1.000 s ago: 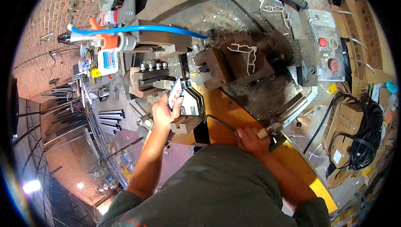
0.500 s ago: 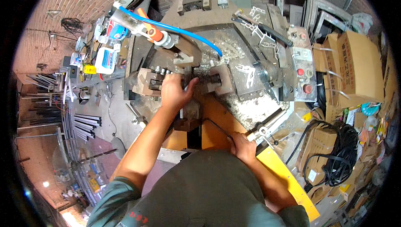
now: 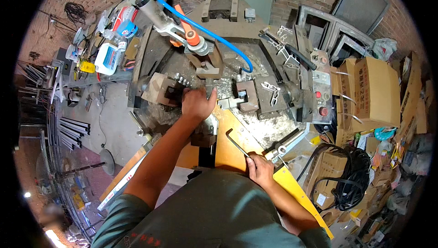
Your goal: The person assembles a metal frame by placing aluminum extrusion pieces into a corner-joining machine, using a hex key to tighten internal fasteners, and pressing buttons on the machine to operate the pneumatic clamps.
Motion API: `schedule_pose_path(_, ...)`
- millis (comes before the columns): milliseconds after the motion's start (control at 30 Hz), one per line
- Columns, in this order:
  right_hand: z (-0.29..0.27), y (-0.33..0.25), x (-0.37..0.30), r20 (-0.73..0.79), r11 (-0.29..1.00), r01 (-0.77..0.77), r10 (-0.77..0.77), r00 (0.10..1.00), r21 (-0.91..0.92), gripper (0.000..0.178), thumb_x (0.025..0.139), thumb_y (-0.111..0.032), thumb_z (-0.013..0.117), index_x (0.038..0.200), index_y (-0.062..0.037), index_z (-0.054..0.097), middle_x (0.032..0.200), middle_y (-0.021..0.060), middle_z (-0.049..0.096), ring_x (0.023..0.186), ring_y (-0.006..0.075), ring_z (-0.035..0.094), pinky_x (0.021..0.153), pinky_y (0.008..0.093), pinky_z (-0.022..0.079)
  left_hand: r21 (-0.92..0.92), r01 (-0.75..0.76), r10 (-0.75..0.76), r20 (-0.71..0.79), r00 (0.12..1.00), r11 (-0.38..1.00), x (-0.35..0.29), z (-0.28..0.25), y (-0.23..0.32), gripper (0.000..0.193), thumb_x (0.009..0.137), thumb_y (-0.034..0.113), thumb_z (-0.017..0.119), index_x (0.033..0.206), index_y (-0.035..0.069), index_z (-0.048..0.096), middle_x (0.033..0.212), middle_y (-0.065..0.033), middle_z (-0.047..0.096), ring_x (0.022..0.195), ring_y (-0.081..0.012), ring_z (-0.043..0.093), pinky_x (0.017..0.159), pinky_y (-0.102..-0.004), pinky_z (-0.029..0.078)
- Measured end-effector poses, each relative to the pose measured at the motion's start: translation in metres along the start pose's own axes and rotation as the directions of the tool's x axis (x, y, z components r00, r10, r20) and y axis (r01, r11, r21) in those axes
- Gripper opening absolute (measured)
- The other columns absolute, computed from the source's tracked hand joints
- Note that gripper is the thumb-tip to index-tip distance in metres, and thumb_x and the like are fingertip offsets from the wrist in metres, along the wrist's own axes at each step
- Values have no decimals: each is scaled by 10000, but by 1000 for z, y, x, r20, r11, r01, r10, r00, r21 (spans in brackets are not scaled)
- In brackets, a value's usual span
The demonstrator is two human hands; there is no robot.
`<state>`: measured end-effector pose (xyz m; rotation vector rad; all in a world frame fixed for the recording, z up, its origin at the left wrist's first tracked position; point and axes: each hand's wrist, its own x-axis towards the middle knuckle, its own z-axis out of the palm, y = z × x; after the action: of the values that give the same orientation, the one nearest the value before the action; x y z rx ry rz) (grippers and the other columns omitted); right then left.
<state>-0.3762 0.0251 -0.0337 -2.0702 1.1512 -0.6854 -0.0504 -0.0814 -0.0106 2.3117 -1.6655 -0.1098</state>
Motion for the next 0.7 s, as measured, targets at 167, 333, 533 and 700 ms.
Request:
schedule_pose_path(167,3,0,-1,0,999,43,-43,999,-20,110,1008,-135,684,992,-31,715,855,180,727,759,391,708,675,454,560,-49,-1,2,13,1000,999,0,-8,2,575,1046,492,516,803,17,730,746,-237,722,716,-421,704,947,-507,473)
schedule_pose_path(333,-7,-26,7,9,981,-109,109,994,163,182,1072,-154,628,1021,0,712,847,175,728,725,339,707,692,410,561,-86,35,-30,67,997,996,0,-17,3,572,1045,492,514,848,15,761,787,-243,744,733,-404,717,982,-480,452)
schedule_pose_path(533,-20,-105,98,9,974,-167,167,986,154,256,1114,-214,567,1025,-8,689,799,224,708,728,398,718,692,459,557,-42,62,-60,47,997,997,-2,-22,4,556,997,524,574,838,27,766,763,-221,746,787,-372,735,957,-454,458)
schedule_pose_path(700,-6,-125,147,-81,995,-32,40,996,97,231,1115,-200,541,1019,-20,650,788,243,696,718,469,694,659,540,535,-42,8,-11,-63,998,999,-5,-17,-1,544,961,526,614,823,20,755,790,-219,752,807,-364,736,956,-451,467)
